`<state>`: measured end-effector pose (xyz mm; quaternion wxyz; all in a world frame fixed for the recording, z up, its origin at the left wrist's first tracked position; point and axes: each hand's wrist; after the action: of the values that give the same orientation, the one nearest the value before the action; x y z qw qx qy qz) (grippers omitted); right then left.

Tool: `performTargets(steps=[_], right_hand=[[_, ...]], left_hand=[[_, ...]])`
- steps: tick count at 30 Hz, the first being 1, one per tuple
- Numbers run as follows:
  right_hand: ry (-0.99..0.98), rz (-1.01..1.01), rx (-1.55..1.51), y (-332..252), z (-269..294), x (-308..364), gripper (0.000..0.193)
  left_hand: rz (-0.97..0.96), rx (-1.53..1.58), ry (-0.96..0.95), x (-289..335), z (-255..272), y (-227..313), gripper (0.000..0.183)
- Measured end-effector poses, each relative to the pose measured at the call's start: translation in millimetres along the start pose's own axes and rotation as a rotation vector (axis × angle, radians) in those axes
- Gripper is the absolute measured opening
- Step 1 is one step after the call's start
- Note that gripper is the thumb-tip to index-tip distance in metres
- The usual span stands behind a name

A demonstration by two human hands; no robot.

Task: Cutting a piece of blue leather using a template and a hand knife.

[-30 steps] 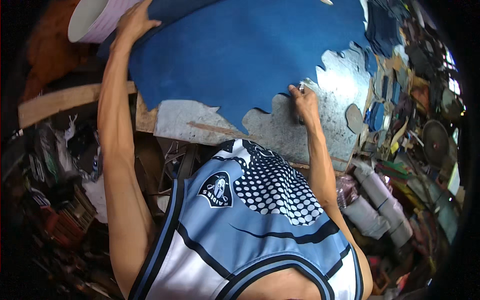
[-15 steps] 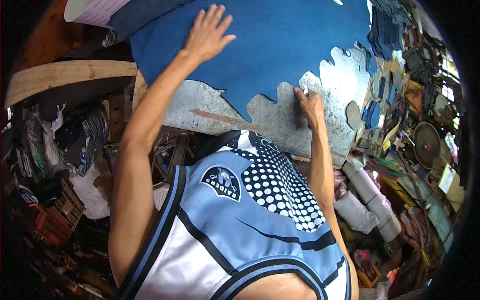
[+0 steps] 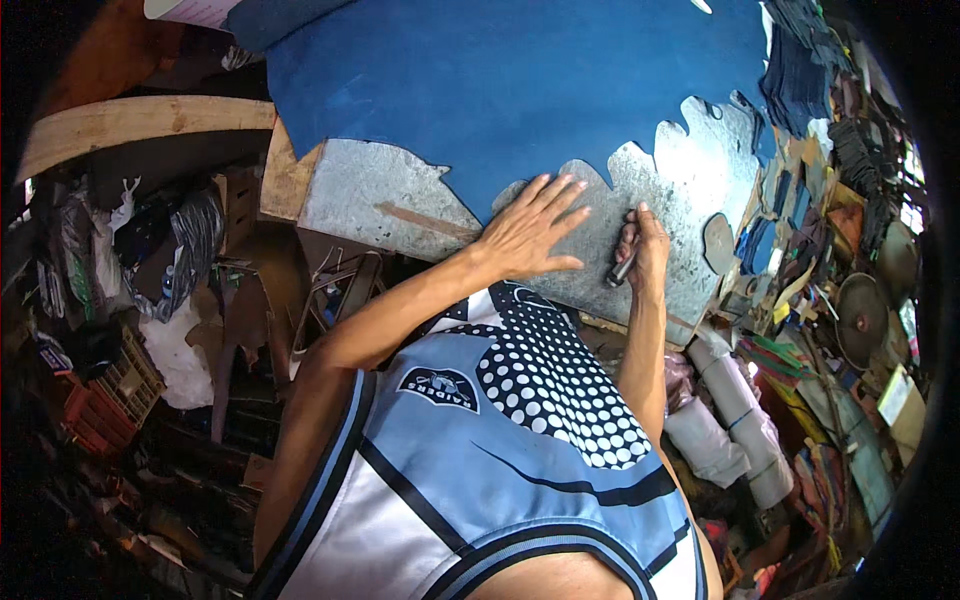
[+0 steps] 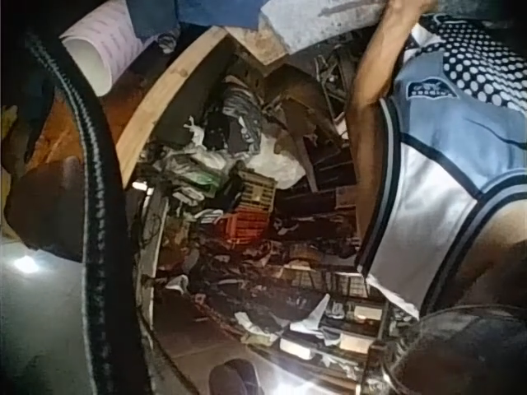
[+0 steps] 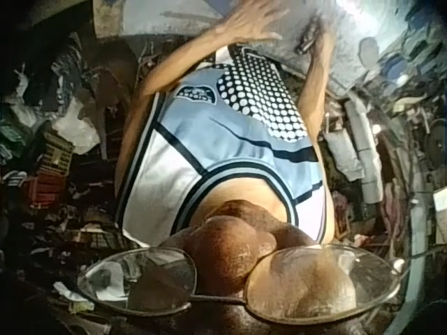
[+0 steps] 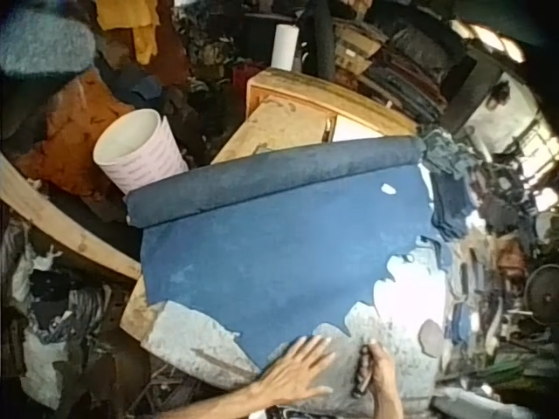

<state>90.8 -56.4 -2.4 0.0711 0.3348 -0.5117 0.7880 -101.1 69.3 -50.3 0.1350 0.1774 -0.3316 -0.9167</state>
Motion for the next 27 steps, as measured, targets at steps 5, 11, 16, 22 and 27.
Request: performTargets(steps=[5,11,16,22,27], right_hand=[[-0.022,-0.004,-0.007,1,11,-2,0.033],[-0.137,-0.015,0.046,0,8,-3,0.034],[-0.174,0.021,0.033,4,16,-6,0.033],[-0.246,0.012,0.035,3,19,-10,0.032],[-0.317,-0.002,0.009,2,20,-9,0.033]], left_hand=[[0.258,-0.460,-0.133,23,69,-45,0.087],[0.485,-0.777,0.237,-15,100,-169,0.078],[0.445,-0.696,0.073,-20,36,-51,0.079],[0.498,-0.407,0.127,19,15,-3,0.083],[0.618,-0.505,0.259,9,24,-19,0.087]])
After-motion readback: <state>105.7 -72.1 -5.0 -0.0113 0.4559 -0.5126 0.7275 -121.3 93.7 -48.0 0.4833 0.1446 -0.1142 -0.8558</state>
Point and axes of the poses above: each hand's wrist, its own x-axis away from the middle knuckle, its own z-axis out of the back of the hand, y = z × x, and after that the axes turned 12 degrees about y, right-handed
